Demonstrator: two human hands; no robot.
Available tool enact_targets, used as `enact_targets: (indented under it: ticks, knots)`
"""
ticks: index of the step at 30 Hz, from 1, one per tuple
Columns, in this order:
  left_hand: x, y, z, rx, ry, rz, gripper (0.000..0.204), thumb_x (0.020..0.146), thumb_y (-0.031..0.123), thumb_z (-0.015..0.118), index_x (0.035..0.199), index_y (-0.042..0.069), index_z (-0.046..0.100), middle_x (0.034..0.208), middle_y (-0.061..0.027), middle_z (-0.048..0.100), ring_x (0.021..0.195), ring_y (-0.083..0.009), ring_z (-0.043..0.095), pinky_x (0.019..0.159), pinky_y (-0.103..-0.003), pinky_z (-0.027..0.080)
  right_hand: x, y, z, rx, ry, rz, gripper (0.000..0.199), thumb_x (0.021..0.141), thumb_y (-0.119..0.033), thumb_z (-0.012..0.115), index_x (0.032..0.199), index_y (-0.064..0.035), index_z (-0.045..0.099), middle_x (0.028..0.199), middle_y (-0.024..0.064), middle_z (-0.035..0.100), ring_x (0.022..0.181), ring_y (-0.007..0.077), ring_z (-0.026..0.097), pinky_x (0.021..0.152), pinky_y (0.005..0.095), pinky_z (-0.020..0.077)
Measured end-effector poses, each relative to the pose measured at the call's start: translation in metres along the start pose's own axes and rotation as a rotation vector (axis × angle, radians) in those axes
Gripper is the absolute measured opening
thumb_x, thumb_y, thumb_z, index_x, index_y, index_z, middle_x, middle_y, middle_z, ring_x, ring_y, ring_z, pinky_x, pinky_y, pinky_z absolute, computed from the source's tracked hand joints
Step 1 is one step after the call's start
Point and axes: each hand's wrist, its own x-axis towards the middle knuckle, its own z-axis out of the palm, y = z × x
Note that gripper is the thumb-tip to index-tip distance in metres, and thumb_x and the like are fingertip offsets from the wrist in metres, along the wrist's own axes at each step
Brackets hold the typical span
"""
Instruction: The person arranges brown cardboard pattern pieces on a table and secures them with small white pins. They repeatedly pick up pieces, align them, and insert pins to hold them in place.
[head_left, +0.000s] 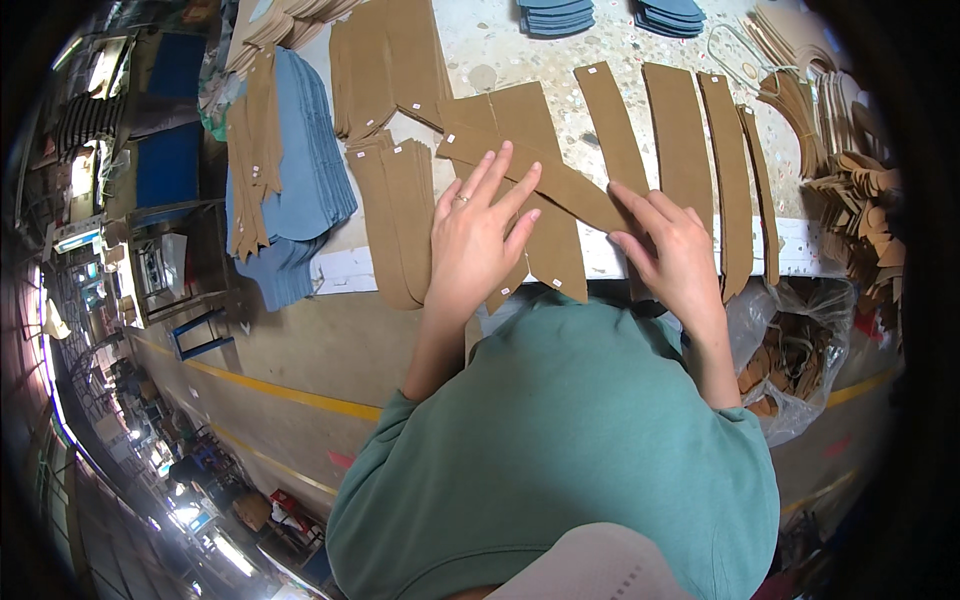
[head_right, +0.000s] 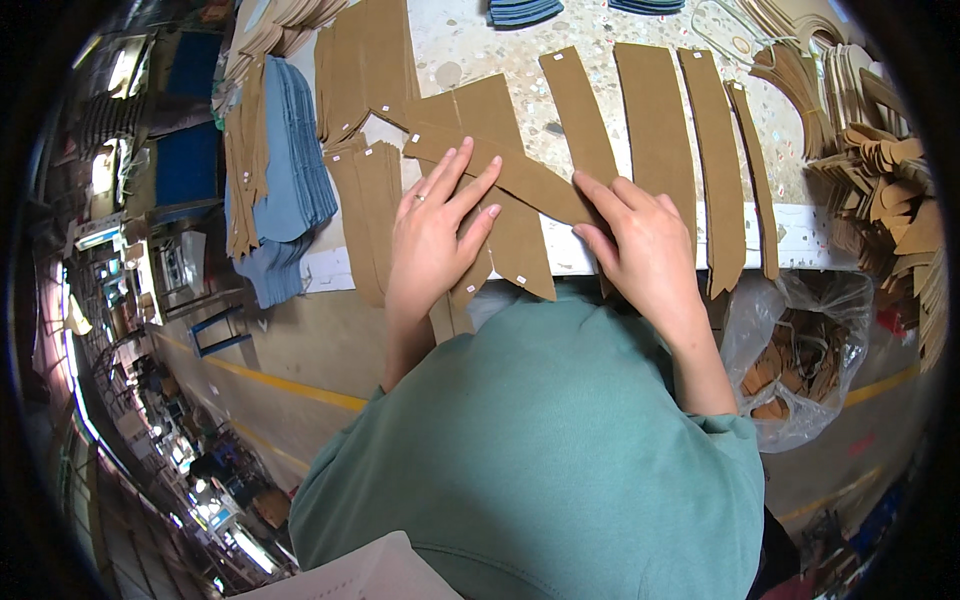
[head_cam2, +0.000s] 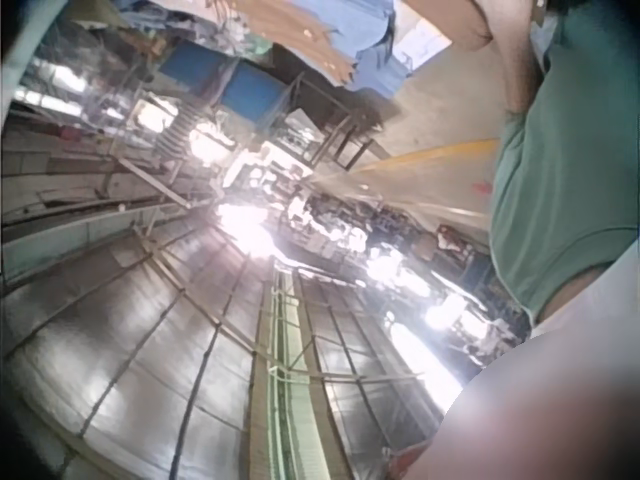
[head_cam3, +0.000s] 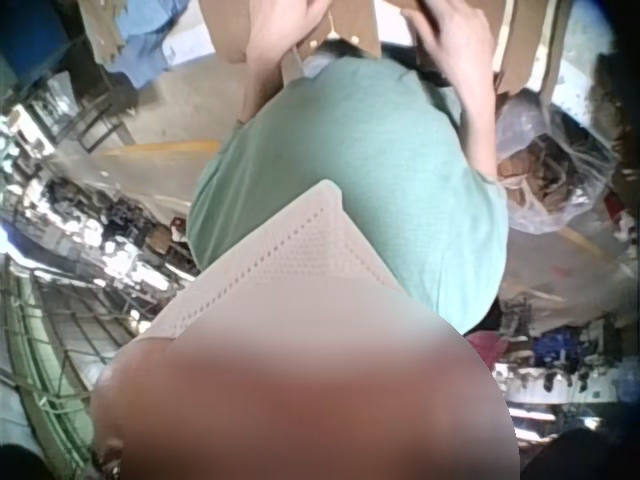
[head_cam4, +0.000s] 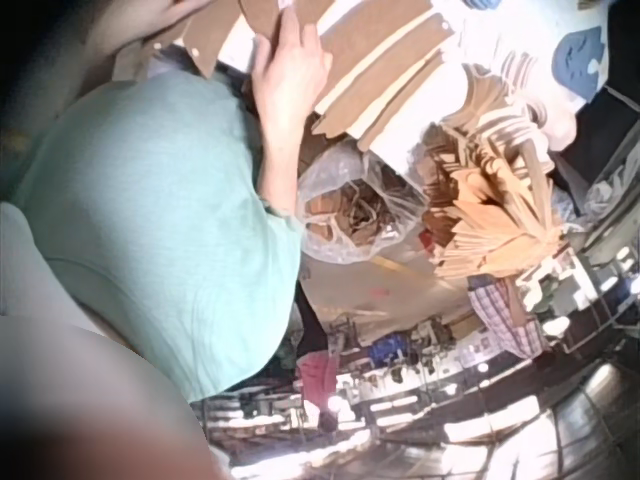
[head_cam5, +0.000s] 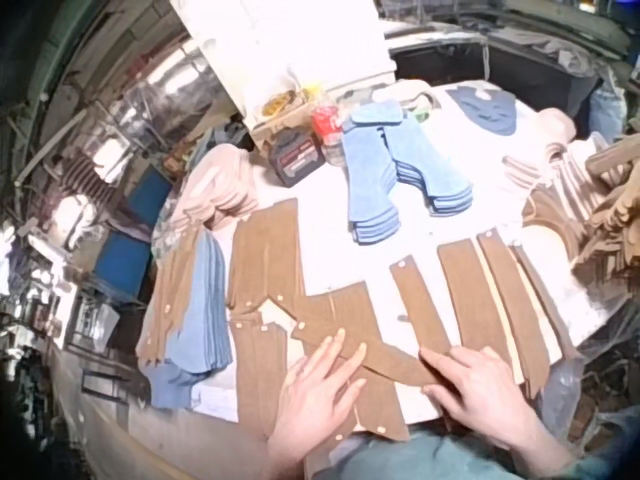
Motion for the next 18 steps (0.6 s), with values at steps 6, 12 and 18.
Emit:
enact_targets:
  ticks: [6, 12, 18]
  knots:
    - [-0.009, 0.000, 0.002, -0.282, 0.143, -0.086, 0.030, 0.094, 0.029, 0.062, 0.119, 0.013, 0.066, 0.128, -0.0106, 0.062, 0.112, -0.0211, 0.064, 0.088, -0.038, 0.051, 0.001, -0.001, -0.003, 0.272, 0.008, 0.026, 0.036, 0.085, -0.013, 0.067, 0.120, -0.0052, 0.062, 0.083, 0.0126, 0.061, 0.077, 0.0274, 0.064, 0.070, 0.0390, 0.0501]
    - [-0.018, 0.008, 0.001, -1.443, -0.283, -0.599, 0.032, 0.098, 0.003, 0.052, 0.124, 0.007, 0.033, 0.112, -0.0188, 0.065, 0.097, -0.0242, 0.069, 0.080, -0.032, 0.058, -0.010, -0.012, -0.005, 0.831, -0.162, 0.027, 0.012, 0.084, -0.004, 0.063, 0.095, -0.0060, 0.057, 0.064, -0.0017, 0.041, 0.057, 0.0062, 0.041, 0.054, 0.0238, 0.0363]
    - [0.017, 0.015, 0.010, -1.228, 0.053, -0.204, 0.042, 0.093, -0.006, 0.055, 0.132, 0.003, 0.041, 0.134, -0.0159, 0.050, 0.107, -0.0251, 0.066, 0.082, -0.028, 0.058, -0.033, -0.023, -0.014, 0.654, -0.031, -0.167, 0.031, 0.077, -0.002, 0.071, 0.107, -0.0051, 0.067, 0.070, 0.0032, 0.050, 0.061, 0.0128, 0.050, 0.059, 0.0277, 0.0434]
